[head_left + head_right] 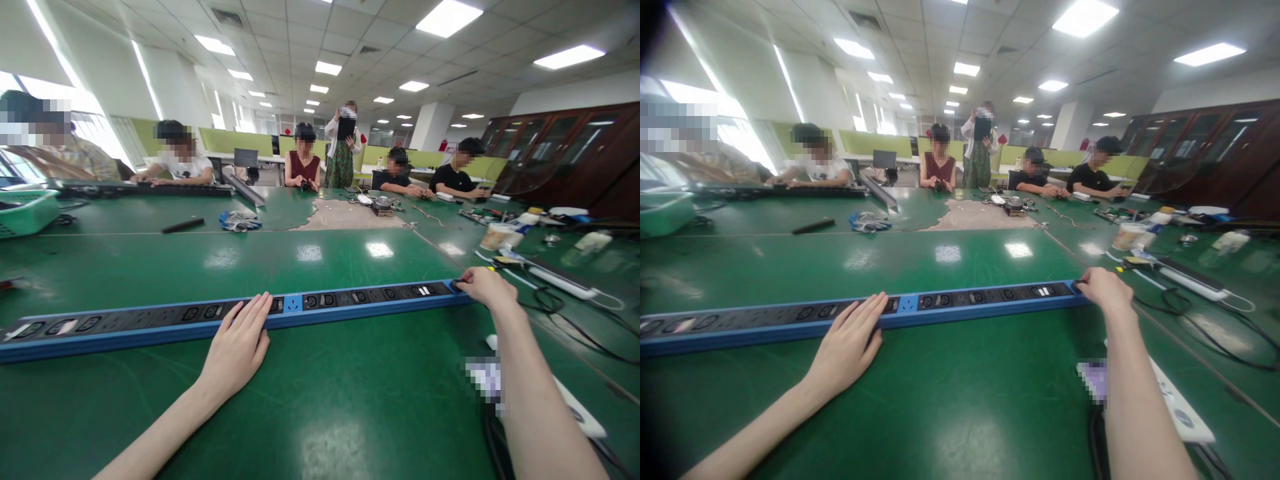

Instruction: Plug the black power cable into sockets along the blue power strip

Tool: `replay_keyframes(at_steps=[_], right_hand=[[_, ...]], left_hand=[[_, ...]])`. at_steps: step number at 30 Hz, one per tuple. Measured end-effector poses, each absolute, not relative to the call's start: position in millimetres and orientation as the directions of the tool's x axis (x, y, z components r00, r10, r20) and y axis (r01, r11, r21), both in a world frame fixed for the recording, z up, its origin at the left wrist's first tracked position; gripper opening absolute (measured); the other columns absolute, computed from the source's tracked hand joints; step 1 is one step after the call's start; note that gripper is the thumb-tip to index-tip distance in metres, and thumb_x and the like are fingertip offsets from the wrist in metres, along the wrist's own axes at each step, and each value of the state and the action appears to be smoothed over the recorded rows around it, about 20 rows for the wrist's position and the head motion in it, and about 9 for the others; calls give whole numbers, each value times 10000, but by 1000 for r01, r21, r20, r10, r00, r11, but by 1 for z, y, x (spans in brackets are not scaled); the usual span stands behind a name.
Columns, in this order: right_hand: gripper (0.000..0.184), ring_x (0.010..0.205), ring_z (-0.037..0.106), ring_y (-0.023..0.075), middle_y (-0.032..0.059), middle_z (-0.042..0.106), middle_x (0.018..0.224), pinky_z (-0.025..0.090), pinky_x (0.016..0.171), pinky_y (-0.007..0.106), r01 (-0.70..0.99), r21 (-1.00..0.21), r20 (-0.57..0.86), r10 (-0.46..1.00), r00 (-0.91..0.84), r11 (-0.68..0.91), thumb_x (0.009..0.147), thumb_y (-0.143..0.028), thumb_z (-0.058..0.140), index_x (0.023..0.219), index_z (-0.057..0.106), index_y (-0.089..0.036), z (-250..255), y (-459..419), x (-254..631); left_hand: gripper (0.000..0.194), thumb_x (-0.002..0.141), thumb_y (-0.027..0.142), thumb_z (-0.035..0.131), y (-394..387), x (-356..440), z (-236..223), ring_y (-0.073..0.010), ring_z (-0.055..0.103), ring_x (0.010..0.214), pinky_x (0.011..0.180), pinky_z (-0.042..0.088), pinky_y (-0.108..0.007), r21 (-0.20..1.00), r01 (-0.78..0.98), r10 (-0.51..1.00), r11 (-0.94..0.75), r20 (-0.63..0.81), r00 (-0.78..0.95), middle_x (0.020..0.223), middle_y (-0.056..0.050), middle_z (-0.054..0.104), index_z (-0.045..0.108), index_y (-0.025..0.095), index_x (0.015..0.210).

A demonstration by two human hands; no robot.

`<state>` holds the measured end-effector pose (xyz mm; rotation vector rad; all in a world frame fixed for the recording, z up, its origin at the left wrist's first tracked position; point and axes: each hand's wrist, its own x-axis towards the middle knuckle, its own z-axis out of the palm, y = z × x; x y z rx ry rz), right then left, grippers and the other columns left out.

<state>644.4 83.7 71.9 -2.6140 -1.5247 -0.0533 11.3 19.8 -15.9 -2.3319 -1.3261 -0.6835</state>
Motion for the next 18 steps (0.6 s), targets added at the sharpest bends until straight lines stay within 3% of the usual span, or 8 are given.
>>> replay_keyframes(at_steps=[3, 14, 18], right_hand=[[376, 1034, 654, 303, 162, 689, 1189, 472, 828, 424, 840, -8, 52, 838, 543, -543, 810, -561, 678, 1058, 719, -282, 78, 87, 636], [392, 1055, 667, 330, 173, 686, 1157, 491, 849, 444, 841, 4, 31, 841, 540, -541, 774, -553, 701, 1058, 737, -285, 81, 93, 640], [363, 1036, 668, 346, 192, 689, 1124, 488, 839, 463, 843, -48, 44, 843, 537, -535, 744, -509, 736, 1007, 743, -258, 79, 99, 641]], left_hand=[[756, 976, 222, 459, 20, 12, -16, -277, 377, 1534, 1277, 282, -533, -76, 867, 687, -493, 577, 442, 1678, -80, 347, 195, 217, 1684], [771, 970, 218, 459, 21, 12, -16, -288, 392, 1525, 1272, 292, -540, -70, 866, 679, -496, 589, 437, 1674, -83, 348, 178, 227, 1688], [764, 973, 213, 456, 22, 12, -17, -277, 377, 1534, 1281, 278, -531, -67, 871, 694, -487, 576, 432, 1678, -77, 342, 185, 223, 1687]])
